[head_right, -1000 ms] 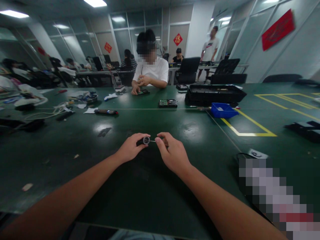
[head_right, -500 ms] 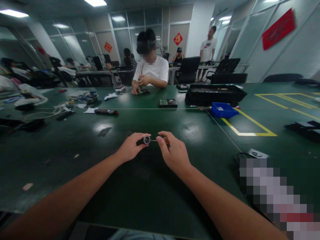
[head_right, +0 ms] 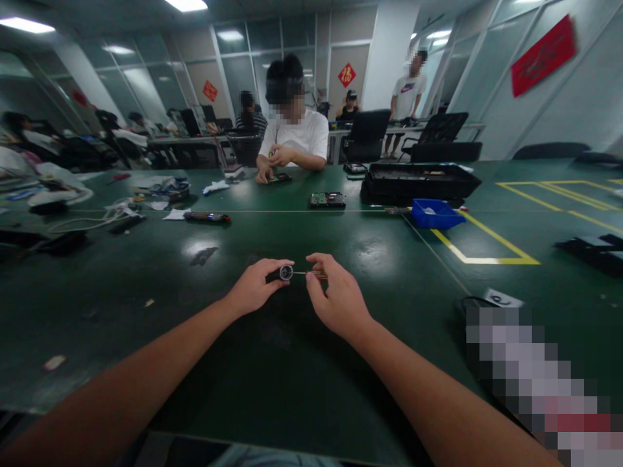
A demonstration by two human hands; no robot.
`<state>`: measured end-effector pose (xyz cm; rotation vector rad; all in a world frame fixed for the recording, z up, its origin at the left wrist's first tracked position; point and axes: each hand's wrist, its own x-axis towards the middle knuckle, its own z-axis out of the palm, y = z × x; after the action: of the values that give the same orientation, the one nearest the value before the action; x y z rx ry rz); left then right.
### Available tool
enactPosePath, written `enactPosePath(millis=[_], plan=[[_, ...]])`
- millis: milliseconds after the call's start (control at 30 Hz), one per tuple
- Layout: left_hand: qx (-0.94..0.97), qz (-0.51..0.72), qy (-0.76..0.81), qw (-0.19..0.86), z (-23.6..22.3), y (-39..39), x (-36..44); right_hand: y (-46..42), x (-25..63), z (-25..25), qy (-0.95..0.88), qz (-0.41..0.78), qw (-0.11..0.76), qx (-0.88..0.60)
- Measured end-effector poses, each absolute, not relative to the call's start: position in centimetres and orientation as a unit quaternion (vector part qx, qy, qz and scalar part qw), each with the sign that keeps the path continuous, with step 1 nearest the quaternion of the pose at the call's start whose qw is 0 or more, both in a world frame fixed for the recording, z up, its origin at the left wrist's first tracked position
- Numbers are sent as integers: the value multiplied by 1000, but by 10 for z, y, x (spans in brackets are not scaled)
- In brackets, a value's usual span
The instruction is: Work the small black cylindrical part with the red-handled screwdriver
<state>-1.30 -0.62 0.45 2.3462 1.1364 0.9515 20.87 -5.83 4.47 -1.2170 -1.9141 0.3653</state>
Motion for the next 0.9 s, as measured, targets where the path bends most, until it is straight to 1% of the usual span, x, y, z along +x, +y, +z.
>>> enactPosePath(millis=[67,133,233,300,467,600,667,767,900], plan=[[830,339,403,183,4,-6,-13,-58,209,44,-752,156,408,-494],[830,340,404,182,4,-7,-12,-57,209,42,-734,171,424,-502],[832,334,404,180,5,-8,-11,-54,207,37,-688,215,491,-490],[831,334,408,181,5,-8,-10,-52,206,35,-646,268,533,-477],[828,356,400,169,8,-7,-13,-43,204,32,-524,427,582,-452],[863,321,370,125,14,-6,-14,-33,209,26,-431,523,586,-444],[870,299,375,116,14,-5,-14,-29,211,22,-423,517,575,-472],[860,289,402,125,11,-3,-14,-27,213,20,-441,449,584,-513],[852,295,413,129,8,-2,-15,-32,213,21,-489,405,589,-500]])
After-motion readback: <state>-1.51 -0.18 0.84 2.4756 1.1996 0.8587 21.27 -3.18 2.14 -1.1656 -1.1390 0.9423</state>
